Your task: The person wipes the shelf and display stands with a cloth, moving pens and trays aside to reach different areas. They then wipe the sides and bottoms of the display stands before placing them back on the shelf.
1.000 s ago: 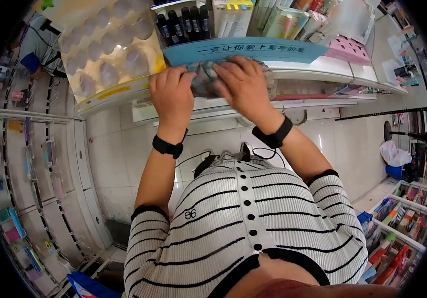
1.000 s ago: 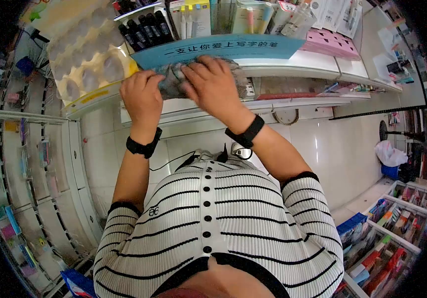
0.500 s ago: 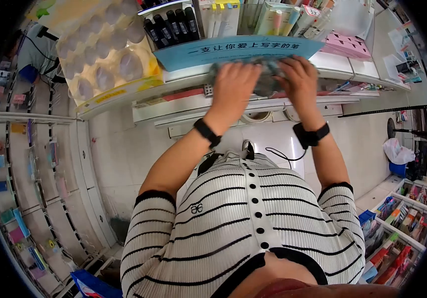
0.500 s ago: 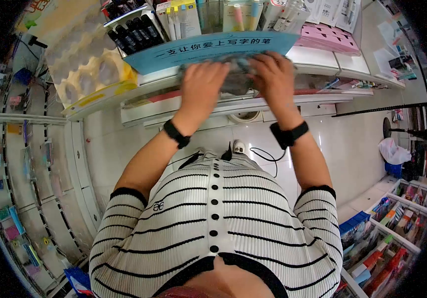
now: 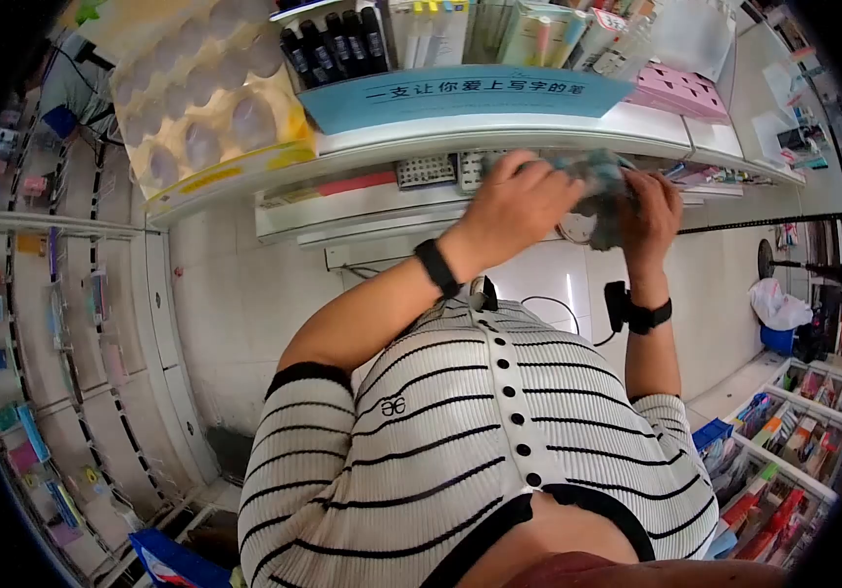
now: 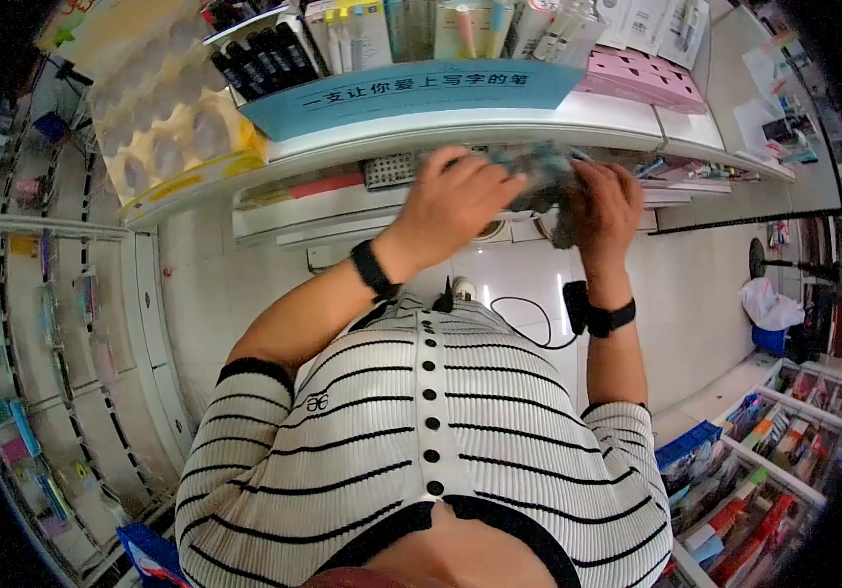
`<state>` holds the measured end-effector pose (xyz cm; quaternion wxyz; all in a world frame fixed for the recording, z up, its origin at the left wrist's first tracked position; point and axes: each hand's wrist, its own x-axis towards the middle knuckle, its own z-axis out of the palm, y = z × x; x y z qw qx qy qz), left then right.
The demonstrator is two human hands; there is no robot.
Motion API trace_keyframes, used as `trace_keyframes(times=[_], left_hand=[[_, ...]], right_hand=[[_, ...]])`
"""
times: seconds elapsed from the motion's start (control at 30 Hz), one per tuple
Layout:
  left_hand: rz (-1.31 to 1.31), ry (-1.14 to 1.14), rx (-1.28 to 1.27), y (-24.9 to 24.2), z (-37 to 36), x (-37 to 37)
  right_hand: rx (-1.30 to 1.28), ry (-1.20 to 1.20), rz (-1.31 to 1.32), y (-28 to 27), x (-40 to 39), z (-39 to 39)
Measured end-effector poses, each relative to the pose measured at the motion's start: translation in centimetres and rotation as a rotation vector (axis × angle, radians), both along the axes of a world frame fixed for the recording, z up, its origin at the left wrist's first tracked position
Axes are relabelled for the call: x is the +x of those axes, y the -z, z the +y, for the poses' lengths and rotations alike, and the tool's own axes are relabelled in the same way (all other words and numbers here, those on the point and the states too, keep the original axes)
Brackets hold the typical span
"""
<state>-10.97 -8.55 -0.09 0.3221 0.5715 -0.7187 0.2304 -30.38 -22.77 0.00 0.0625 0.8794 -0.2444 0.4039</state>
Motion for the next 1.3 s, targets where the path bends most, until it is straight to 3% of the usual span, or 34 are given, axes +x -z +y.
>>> trace_keyframes(times=[0.13, 0.27, 0.33, 0.43, 0.7, 0.97, 1.07, 1.3], left_hand=[[-0.047, -0.160, 0.089, -1.1, 4.5, 3.4], [-0.127, -0.335, 0.032, -3.5, 7.2, 6.9], [-0.131, -0.567, 0.039, -3.8, 7.9, 8.7], [-0.059, -0.629, 0.165, -1.7, 8.7, 11.1], [0.163, -0.529, 0.121, 1.2, 8.3, 11.7], [0.220, -0.554, 0.091, 1.2, 8.1, 11.2], [0.209, -0.535, 0.091, 1.1, 8.3, 11.6], [0.267, -0.376, 0.067, -1.2, 9.6, 12.4]], right_hand=[[-0.120, -0.066, 0.060, -1.6, 4.6, 2.7], [-0.283, -0.096, -0.113, -1.4, 10.9, 4.0], [-0.228, -0.126, -0.107, -1.5, 13.9, 5.7], [-0.143, -0.187, -0.026, 0.4, 15.0, 6.8], [0.223, -0.439, 0.040, 0.4, 14.8, 5.4], [0.282, -0.429, 0.119, -0.5, 14.3, 4.9], [0.310, -0.561, 0.076, -0.4, 12.6, 3.1], [0.170, -0.425, 0.130, -0.7, 10.2, 2.0]])
